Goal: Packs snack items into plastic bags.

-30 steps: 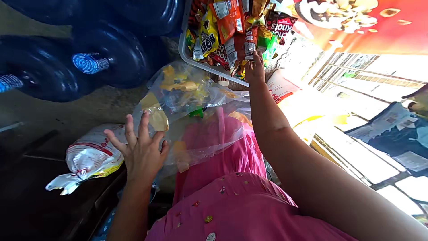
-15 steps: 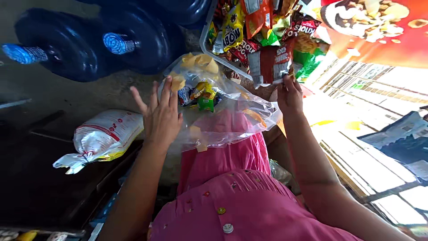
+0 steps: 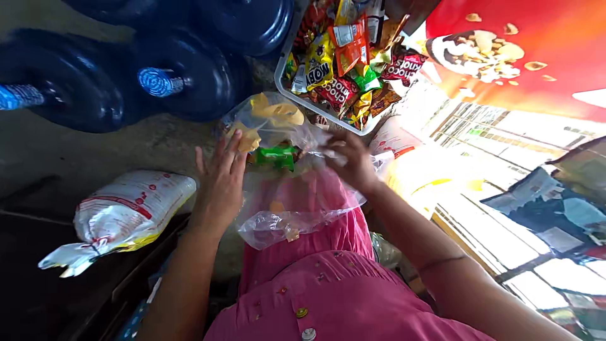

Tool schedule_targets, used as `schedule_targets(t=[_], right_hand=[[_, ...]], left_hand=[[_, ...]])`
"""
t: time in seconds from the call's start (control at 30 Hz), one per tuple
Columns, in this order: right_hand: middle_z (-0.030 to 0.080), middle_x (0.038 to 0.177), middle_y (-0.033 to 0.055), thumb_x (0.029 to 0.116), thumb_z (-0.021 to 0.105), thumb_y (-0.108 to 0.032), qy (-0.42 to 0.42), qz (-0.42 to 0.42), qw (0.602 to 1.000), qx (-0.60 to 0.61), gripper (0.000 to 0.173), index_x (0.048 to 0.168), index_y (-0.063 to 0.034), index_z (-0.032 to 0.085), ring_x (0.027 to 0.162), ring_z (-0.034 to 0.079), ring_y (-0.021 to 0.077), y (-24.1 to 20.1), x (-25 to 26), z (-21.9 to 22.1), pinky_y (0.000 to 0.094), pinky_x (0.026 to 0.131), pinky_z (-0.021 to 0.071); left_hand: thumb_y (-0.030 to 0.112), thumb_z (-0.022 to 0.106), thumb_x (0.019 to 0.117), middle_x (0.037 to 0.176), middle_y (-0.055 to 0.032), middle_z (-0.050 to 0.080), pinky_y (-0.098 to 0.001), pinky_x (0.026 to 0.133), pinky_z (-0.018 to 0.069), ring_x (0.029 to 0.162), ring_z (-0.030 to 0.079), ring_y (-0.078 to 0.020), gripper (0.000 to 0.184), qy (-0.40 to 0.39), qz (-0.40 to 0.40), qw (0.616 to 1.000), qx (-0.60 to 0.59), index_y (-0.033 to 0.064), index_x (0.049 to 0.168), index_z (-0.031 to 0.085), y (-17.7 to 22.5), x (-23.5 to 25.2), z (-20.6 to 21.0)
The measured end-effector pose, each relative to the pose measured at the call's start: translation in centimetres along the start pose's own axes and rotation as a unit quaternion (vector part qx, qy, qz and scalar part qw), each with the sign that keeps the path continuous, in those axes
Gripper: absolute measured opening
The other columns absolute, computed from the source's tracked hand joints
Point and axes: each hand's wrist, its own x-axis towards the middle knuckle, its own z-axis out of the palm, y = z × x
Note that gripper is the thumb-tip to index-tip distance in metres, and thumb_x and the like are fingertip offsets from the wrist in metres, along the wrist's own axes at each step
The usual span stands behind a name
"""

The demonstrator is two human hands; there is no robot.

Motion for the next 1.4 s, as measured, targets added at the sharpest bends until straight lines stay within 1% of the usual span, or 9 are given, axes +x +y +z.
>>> schedule_targets(t=[0.1,0.23,0.33,0.47,0.6,0.77,1.0,1.17,1.4], right_hand=[[0.062,0.13,0.0283,0.0959,0.063,-0.01,0.123,0.108,0.985,-0.059,0.029,0.118,0.0073,0.069,0.113,0.066,0.0333,5.8,7.3,-2.0,0.0408,0.09,0.0574],[0.026,0.157,0.0387,0.0896,0.076,-0.032,0.234,0.383,0.893,0.006,0.094,0.159,0.0041,0.024,0.137,0.045,0.0468,14.5,15.7,-1.3,0.0446,0.108,0.047],[0.032,0.156,0.0354,0.0868,0.08,-0.037,0.295,0.447,0.844,0.032,0.109,0.163,-0.0028,0.011,0.139,0.045,0.0429,17.9,19.1,-0.5,0.042,0.11,0.0458],[0.037,0.153,0.0345,0.0851,0.083,-0.038,0.309,0.451,0.836,0.042,0.101,0.163,-0.0132,0.024,0.131,0.051,0.0432,19.5,20.5,-0.3,0.0434,0.102,0.0494],[0.064,0.125,0.021,0.0904,0.077,-0.014,0.345,0.452,0.808,0.153,0.056,0.139,-0.0026,0.052,0.107,0.067,0.0287,21.4,20.5,-0.6,0.04,0.088,0.0582],[0.057,0.1,0.0106,0.0956,0.063,0.007,0.443,0.375,0.684,0.442,0.038,0.129,0.0005,0.045,0.076,0.06,0.0118,20.2,18.9,-1.0,0.0228,0.07,0.0555],[0.064,0.091,-0.0019,0.0984,0.055,0.002,0.336,0.179,0.816,0.436,0.017,0.11,-0.0085,0.048,0.082,0.064,0.0077,12.7,9.0,-5.2,0.0276,0.083,0.0564],[0.07,0.107,-0.0165,0.0811,0.082,-0.015,0.12,0.044,0.918,0.374,0.027,0.1,-0.0326,0.073,0.099,0.065,0.0001,0.5,-0.4,-5.4,0.0237,0.086,0.0576],[0.071,0.112,0.0169,0.0817,0.074,0.005,-0.167,0.012,0.975,0.147,0.016,0.097,0.0006,0.077,0.105,0.069,0.0238,0.0,-2.3,4.6,0.0377,0.092,0.0587]], left_hand=[[-0.022,0.058,0.0807,0.166,-0.0156,0.032,-0.0735,0.118,0.0142,0.153,0.029,-0.0378,0.069,0.016,-0.004,1.0,-0.026,-0.0043,0.147,0.049,-0.4,-0.2,0.8],[-0.015,0.054,0.0836,0.165,-0.0155,0.033,-0.0704,0.12,0.0174,0.154,0.029,-0.0367,0.062,0.035,-0.008,0.998,-0.055,-0.0054,0.145,0.051,-0.2,-0.2,1.3],[-0.015,0.053,0.0818,0.164,-0.0174,0.035,-0.0701,0.119,0.0184,0.153,0.03,-0.0375,0.059,0.037,-0.016,0.997,-0.067,-0.0081,0.14,0.054,-0.1,-0.2,1.3],[-0.016,0.054,0.0785,0.164,-0.0194,0.033,-0.0678,0.119,0.0215,0.153,0.03,-0.0387,0.057,0.042,-0.015,0.996,-0.073,-0.0111,0.135,0.055,-0.1,0.0,1.7],[-0.015,0.053,0.0796,0.164,-0.0204,0.034,-0.0668,0.118,0.0238,0.152,0.032,-0.0404,0.056,0.05,-0.011,0.996,-0.072,-0.0117,0.135,0.054,-0.3,-0.2,1.9],[-0.014,0.054,0.0792,0.165,-0.0208,0.032,-0.0667,0.117,0.0273,0.15,0.033,-0.043,0.058,0.05,-0.008,0.995,-0.083,-0.0118,0.137,0.053,-0.8,-0.4,1.8],[-0.02,0.058,0.0765,0.166,-0.0195,0.029,-0.07,0.116,0.0256,0.151,0.031,-0.0429,0.069,0.025,-0.024,0.994,-0.104,-0.0088,0.144,0.049,-0.8,0.5,0.8],[-0.023,0.057,0.0746,0.169,-0.0201,0.021,-0.0671,0.119,0.0236,0.155,0.024,-0.0382,0.084,0.033,-0.028,0.987,-0.157,-0.0038,0.154,0.037,-0.7,2.2,0.6],[-0.022,0.052,0.0763,0.17,-0.0186,0.017,-0.0534,0.123,0.029,0.156,0.023,-0.0348,0.083,0.035,0.017,0.98,-0.194,-0.0038,0.156,0.034,-0.5,1.0,0.8]])
